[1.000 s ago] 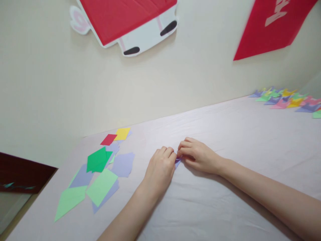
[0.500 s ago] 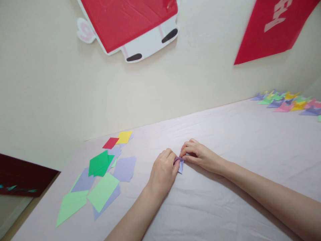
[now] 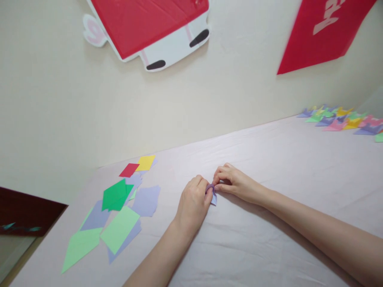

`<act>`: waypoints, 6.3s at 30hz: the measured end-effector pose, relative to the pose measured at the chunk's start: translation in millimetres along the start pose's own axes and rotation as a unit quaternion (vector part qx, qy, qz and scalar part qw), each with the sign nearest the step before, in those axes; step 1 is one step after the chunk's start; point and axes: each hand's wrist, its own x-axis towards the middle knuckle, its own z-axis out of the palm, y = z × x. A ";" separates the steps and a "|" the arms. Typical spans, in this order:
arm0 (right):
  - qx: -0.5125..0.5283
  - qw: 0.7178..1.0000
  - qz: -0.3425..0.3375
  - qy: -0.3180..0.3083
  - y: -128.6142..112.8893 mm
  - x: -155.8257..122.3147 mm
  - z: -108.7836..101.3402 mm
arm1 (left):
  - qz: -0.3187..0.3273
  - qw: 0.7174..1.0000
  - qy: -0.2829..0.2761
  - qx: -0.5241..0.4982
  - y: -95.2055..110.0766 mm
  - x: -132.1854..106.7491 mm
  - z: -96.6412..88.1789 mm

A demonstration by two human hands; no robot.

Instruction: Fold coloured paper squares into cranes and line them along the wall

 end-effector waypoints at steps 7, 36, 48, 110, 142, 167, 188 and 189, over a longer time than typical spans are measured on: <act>-0.031 0.999 0.038 0.010 -7.4 4.2 5.4 | -0.057 0.992 -0.049 -0.105 -6.3 6.7 -15.7; -0.066 0.994 0.073 0.042 -9.3 7.7 16.1 | -0.068 0.977 -0.038 -0.197 -8.5 8.9 -18.3; -0.046 0.997 0.052 0.032 -9.1 6.1 12.8 | -0.070 0.964 -0.042 -0.255 -5.2 5.2 -21.9; 0.166 0.967 0.069 0.180 -7.6 2.4 9.1 | -0.296 0.718 0.012 -0.630 21.1 5.7 1.9; -0.015 0.989 -0.029 0.146 -12.6 -2.9 8.9 | -0.185 0.781 -0.128 -0.582 15.4 12.8 10.6; 0.278 0.951 0.079 0.111 -7.3 -3.2 8.0 | -0.216 0.806 -0.042 -0.549 10.2 4.1 16.9; 0.192 0.966 0.046 0.168 -8.0 0.3 2.1 | -0.204 0.864 0.005 -0.460 1.0 1.4 8.8; 0.178 0.969 0.043 0.165 -9.2 0.2 3.3 | -0.200 0.868 0.004 -0.454 2.2 0.9 8.3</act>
